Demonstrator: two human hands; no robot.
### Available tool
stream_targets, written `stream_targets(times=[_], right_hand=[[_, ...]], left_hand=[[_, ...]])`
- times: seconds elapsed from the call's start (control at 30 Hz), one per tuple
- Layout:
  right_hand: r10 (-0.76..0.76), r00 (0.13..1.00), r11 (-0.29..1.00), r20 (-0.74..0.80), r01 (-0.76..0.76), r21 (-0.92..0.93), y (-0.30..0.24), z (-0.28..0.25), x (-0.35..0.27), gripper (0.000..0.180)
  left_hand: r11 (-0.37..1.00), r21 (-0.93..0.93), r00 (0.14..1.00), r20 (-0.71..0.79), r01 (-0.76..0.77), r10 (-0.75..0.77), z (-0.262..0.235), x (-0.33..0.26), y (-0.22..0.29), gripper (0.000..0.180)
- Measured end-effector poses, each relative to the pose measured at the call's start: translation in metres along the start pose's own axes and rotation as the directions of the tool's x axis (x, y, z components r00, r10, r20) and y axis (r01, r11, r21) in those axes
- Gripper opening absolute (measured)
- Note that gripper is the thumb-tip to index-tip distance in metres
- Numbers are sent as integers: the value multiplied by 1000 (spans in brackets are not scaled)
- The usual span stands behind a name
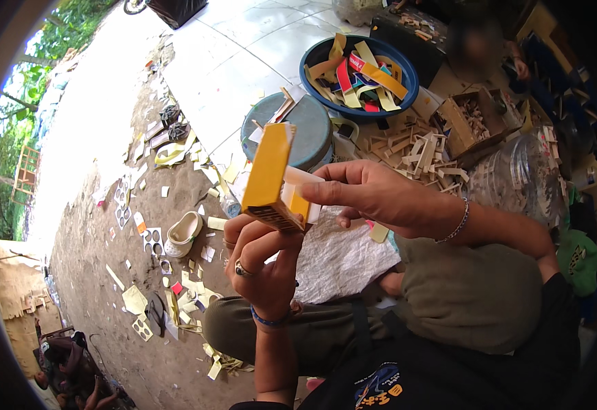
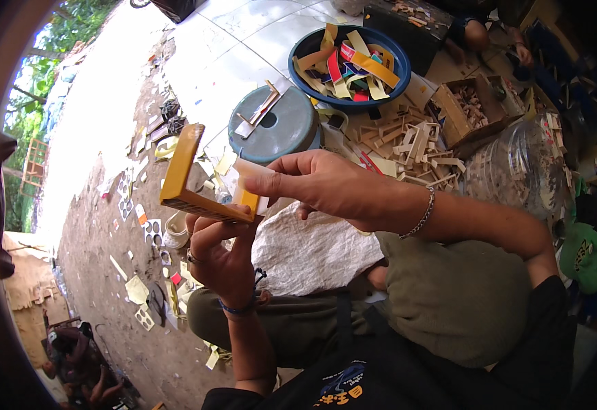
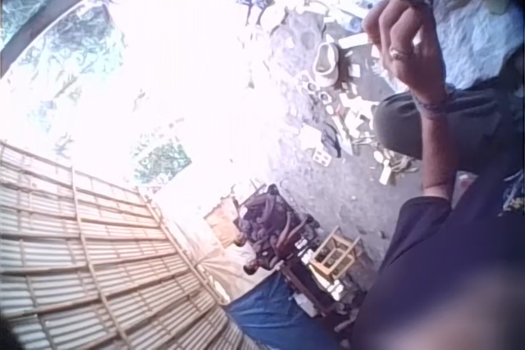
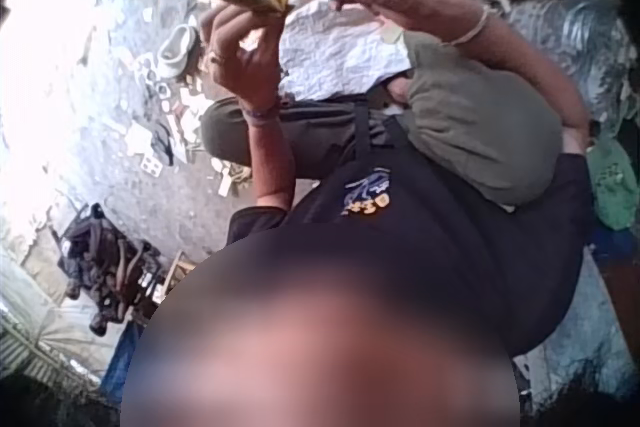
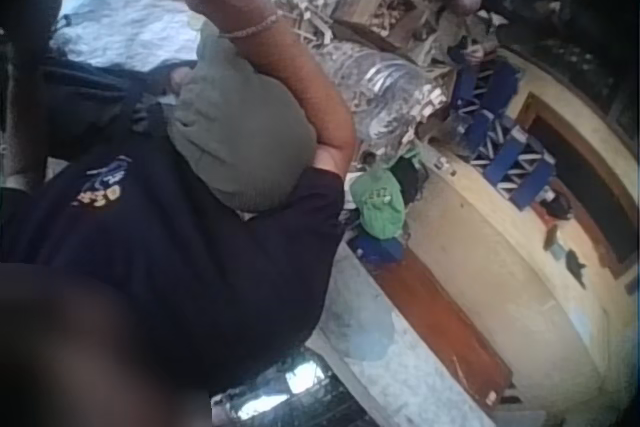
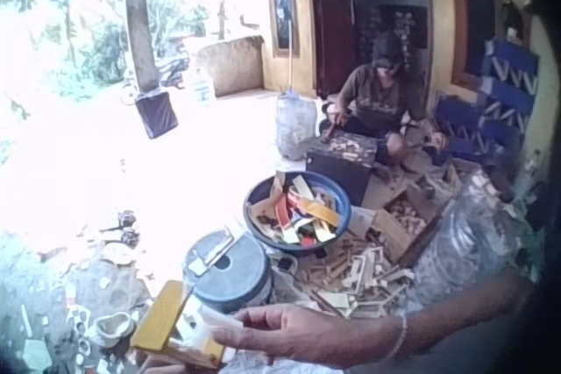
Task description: The person folds a yellow printed cardboard strip into an L-shaped frame and trims it with scissors. They then attach a small white foam piece to the frame and continue folding and cutting to refine the shape.
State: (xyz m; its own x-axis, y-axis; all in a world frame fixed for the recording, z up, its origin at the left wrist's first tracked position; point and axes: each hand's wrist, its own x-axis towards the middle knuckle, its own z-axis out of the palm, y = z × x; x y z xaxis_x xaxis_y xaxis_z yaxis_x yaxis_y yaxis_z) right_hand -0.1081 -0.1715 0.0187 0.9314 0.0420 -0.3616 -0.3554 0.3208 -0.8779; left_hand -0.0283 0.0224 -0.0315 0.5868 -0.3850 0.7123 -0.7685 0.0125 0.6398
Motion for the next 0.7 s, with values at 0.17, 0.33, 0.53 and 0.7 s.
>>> stream_targets(times=[0.17, 0.33, 0.53, 0.7], right_hand=[[-70, 980, 984, -186, 99, 149, 4, -1, 3, 75], [-167, 969, 979, -184, 184, 82, 4, -5, 5, 80], [-223, 945, 961, -238, 254, 112, -2, -7, 2, 73], [-240, 949, 968, -203, 250, 22, -3, -3, 0, 67]], left_hand=[[998, -9, 997, 37, -63, 63, 0, 4, 5, 36], [999, 11, 995, 92, -43, 41, -1, 6, 10, 37], [944, -319, 975, 221, 83, -11, -1, 8, 6, 32], [626, -677, 908, 161, 387, -387, 19, -5, 4, 43]])
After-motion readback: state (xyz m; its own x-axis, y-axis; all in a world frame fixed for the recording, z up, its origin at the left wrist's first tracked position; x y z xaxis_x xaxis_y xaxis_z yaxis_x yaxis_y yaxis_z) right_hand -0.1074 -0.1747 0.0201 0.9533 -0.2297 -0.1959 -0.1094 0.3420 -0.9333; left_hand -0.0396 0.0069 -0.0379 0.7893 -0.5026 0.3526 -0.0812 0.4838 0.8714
